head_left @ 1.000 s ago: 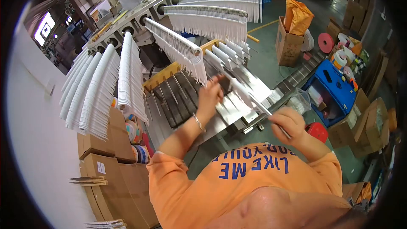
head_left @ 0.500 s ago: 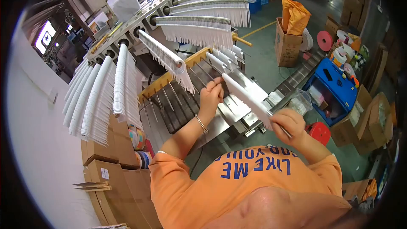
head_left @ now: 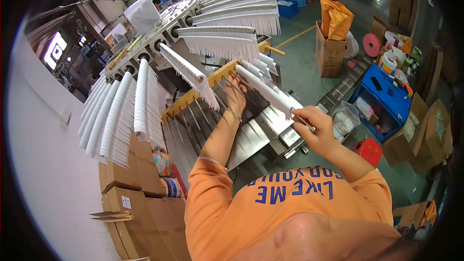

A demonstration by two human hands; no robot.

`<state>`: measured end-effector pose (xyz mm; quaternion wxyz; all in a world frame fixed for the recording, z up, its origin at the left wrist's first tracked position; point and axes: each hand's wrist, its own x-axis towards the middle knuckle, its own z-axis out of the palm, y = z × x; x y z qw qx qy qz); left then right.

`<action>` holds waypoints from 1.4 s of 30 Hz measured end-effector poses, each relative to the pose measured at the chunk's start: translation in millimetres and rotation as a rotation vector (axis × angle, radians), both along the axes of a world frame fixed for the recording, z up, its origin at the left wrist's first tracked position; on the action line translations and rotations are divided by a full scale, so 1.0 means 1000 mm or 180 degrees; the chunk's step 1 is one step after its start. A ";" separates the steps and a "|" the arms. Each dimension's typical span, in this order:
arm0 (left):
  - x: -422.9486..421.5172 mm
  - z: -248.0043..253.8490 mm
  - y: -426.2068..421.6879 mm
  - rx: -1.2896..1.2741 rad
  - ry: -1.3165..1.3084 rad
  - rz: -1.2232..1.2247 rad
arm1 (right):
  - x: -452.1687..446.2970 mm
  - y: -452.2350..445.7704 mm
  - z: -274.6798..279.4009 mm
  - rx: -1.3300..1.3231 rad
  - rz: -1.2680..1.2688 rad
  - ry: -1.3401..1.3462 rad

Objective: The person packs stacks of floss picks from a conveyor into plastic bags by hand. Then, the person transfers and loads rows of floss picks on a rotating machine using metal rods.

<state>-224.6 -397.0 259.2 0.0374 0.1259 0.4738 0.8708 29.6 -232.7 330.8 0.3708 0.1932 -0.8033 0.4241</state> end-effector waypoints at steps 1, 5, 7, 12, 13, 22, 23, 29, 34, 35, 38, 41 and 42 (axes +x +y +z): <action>0.000 -0.001 -0.001 -0.0107 0.0186 -0.0076 | 0.004 -0.001 0.000 -0.0234 0.0231 -0.0031; 0.007 0.001 0.003 -0.0044 0.0106 -0.0026 | 0.011 -0.002 -0.004 -0.0473 0.0382 -0.0167; 0.024 0.008 0.004 -0.0244 0.0290 0.0122 | 0.013 0.000 -0.003 -0.0310 0.0304 -0.0180; 0.080 0.014 0.008 -0.0477 0.0545 0.0161 | 0.040 0.011 -0.022 -0.1116 -0.0166 -0.0150; 0.098 0.021 0.007 -0.0645 0.0484 -0.0002 | 0.048 0.019 -0.035 -0.1598 -0.0244 -0.0106; 0.143 0.065 0.007 -0.2897 0.2924 0.0268 | 0.076 0.120 -0.097 -0.4156 -0.0154 -0.0257; 0.146 0.068 0.014 -0.2968 0.3051 0.0327 | 0.074 0.128 -0.101 -0.4247 -0.0139 -0.0302; 0.145 0.066 0.038 -0.4206 0.1800 -0.1506 | 0.041 0.193 -0.116 -0.4249 0.0237 -0.0503; 0.146 0.053 0.086 -0.3042 -0.0336 -0.3313 | -0.005 0.268 -0.092 -0.2618 -0.0135 -0.1038; 0.146 0.045 0.098 -0.2678 -0.0436 -0.3510 | -0.019 0.283 -0.083 -0.2156 -0.0304 -0.0865; 0.146 0.023 0.146 -0.1939 -0.0527 -0.3806 | -0.048 0.343 -0.053 -0.1865 0.0062 -0.0923; 0.152 0.009 0.204 -0.1113 -0.0682 -0.3529 | -0.072 0.392 -0.039 -0.1503 -0.0750 -0.0145; 0.152 0.003 0.225 -0.1058 -0.0690 -0.3332 | -0.072 0.411 -0.049 -0.1669 -0.0952 0.0098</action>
